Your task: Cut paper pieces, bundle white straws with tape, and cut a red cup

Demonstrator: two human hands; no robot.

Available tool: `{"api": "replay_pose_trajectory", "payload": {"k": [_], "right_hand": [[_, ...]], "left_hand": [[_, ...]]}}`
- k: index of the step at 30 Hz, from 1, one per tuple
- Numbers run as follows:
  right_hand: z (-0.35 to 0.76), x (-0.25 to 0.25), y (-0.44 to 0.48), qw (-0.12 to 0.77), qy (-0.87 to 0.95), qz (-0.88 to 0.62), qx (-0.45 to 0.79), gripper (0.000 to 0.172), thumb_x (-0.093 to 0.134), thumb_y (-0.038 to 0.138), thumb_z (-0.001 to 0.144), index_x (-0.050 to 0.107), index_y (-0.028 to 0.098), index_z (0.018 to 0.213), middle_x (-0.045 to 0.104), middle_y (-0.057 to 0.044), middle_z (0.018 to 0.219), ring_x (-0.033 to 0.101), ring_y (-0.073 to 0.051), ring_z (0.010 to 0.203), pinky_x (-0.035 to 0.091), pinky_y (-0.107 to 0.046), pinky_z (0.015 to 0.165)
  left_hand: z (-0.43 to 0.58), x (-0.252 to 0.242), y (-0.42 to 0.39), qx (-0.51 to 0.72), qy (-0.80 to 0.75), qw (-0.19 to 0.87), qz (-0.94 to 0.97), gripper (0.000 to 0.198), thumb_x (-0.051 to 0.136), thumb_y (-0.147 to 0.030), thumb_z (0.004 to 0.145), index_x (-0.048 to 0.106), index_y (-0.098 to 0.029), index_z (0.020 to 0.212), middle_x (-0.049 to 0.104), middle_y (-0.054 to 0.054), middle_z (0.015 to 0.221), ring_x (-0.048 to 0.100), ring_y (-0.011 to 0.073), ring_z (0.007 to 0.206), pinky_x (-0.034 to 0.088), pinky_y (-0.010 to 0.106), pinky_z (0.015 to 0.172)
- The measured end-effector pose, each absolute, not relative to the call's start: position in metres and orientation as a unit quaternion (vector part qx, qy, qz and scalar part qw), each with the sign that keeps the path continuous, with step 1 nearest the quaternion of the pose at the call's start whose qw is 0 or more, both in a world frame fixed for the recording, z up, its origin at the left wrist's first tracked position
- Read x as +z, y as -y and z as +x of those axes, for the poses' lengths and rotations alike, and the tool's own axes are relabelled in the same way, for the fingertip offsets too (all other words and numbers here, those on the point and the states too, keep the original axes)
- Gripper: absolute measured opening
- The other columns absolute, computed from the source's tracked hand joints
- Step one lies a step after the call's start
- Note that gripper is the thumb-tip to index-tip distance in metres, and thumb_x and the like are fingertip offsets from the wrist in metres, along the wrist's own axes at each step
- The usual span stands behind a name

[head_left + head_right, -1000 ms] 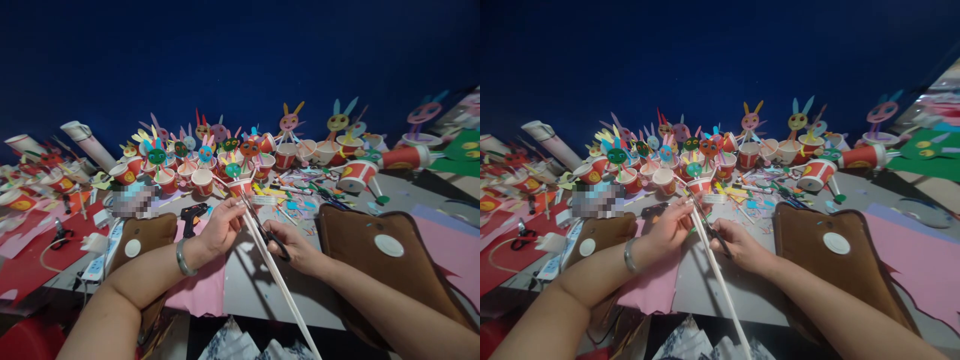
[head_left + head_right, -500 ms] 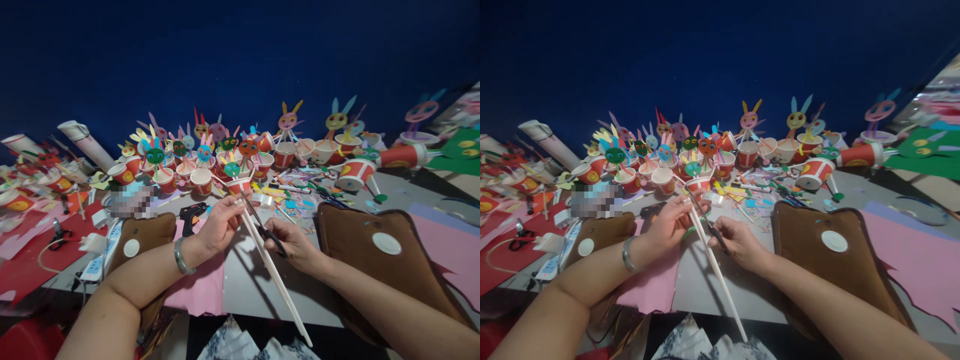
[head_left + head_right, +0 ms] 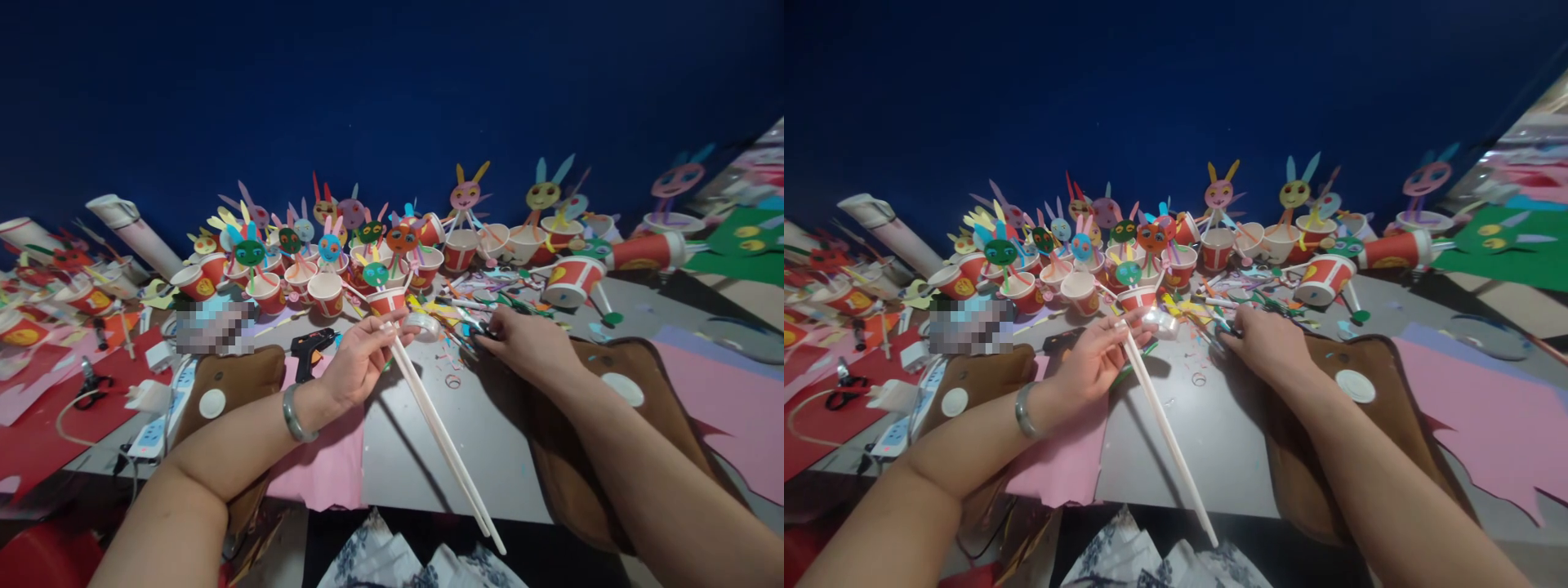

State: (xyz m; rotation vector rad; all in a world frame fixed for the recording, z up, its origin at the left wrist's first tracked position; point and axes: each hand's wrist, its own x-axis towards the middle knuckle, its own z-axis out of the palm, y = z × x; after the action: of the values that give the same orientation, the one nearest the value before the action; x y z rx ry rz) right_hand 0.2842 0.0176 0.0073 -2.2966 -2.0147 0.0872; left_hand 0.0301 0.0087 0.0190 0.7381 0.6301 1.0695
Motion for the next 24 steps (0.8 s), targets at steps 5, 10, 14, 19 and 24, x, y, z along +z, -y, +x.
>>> {"api": "replay_pose_trajectory", "payload": {"k": [5, 10, 14, 19, 24], "right_hand": [[0.289, -0.001, -0.02, -0.034, 0.723, -0.685, 0.084, 0.021, 0.058, 0.039, 0.083, 0.069, 0.022, 0.079, 0.071, -0.006, 0.079, 0.064, -0.022, 0.075, 0.038, -0.029, 0.061], [0.272, 0.004, -0.004, 0.18, 0.727, -0.662, 0.037, 0.024, 0.05, 0.029, 0.088, 0.07, 0.02, 0.098, 0.073, -0.009, 0.092, 0.065, -0.022, 0.077, 0.045, -0.031, 0.066], [0.246, 0.001, 0.016, 0.414, 0.737, -0.53, 0.073, 0.019, 0.057, 0.038, 0.091, 0.064, 0.021, 0.093, 0.069, -0.004, 0.079, 0.059, -0.016, 0.063, 0.047, -0.028, 0.062], [0.237, -0.008, 0.019, 0.408, 0.738, -0.521, 0.134, 0.023, 0.068, 0.04, 0.083, 0.058, 0.022, 0.092, 0.063, -0.001, 0.073, 0.055, -0.013, 0.057, 0.045, -0.027, 0.054], [0.24, -0.028, 0.005, 0.314, 0.734, -0.565, 0.21, 0.061, 0.077, 0.044, 0.07, 0.053, 0.02, 0.121, 0.068, -0.008, 0.103, 0.061, -0.015, 0.064, 0.048, -0.029, 0.056]], "left_hand": [[0.029, 0.021, -0.003, 0.471, -0.273, 0.757, 0.36, 0.014, 0.075, -0.021, 0.075, 0.062, -0.016, 0.077, 0.068, 0.006, 0.124, 0.07, 0.0168, 0.098, 0.047, 0.035, 0.1], [0.031, 0.017, -0.002, 0.458, -0.268, 0.765, 0.365, 0.02, 0.078, -0.023, 0.073, 0.06, -0.014, 0.073, 0.069, 0.008, 0.12, 0.071, 0.0186, 0.095, 0.048, 0.036, 0.097], [0.033, 0.014, 0.001, 0.439, -0.302, 0.778, 0.333, 0.021, 0.079, -0.021, 0.073, 0.059, -0.015, 0.078, 0.072, 0.009, 0.112, 0.07, 0.0188, 0.096, 0.05, 0.033, 0.091], [0.034, 0.015, 0.0, 0.422, -0.322, 0.78, 0.331, 0.019, 0.078, -0.019, 0.072, 0.061, -0.014, 0.08, 0.073, 0.007, 0.103, 0.07, 0.016, 0.091, 0.049, 0.031, 0.093], [0.034, 0.007, -0.005, 0.459, -0.277, 0.769, 0.348, 0.022, 0.08, -0.021, 0.07, 0.059, -0.015, 0.074, 0.073, 0.005, 0.099, 0.069, 0.0165, 0.095, 0.047, 0.034, 0.097]]}}
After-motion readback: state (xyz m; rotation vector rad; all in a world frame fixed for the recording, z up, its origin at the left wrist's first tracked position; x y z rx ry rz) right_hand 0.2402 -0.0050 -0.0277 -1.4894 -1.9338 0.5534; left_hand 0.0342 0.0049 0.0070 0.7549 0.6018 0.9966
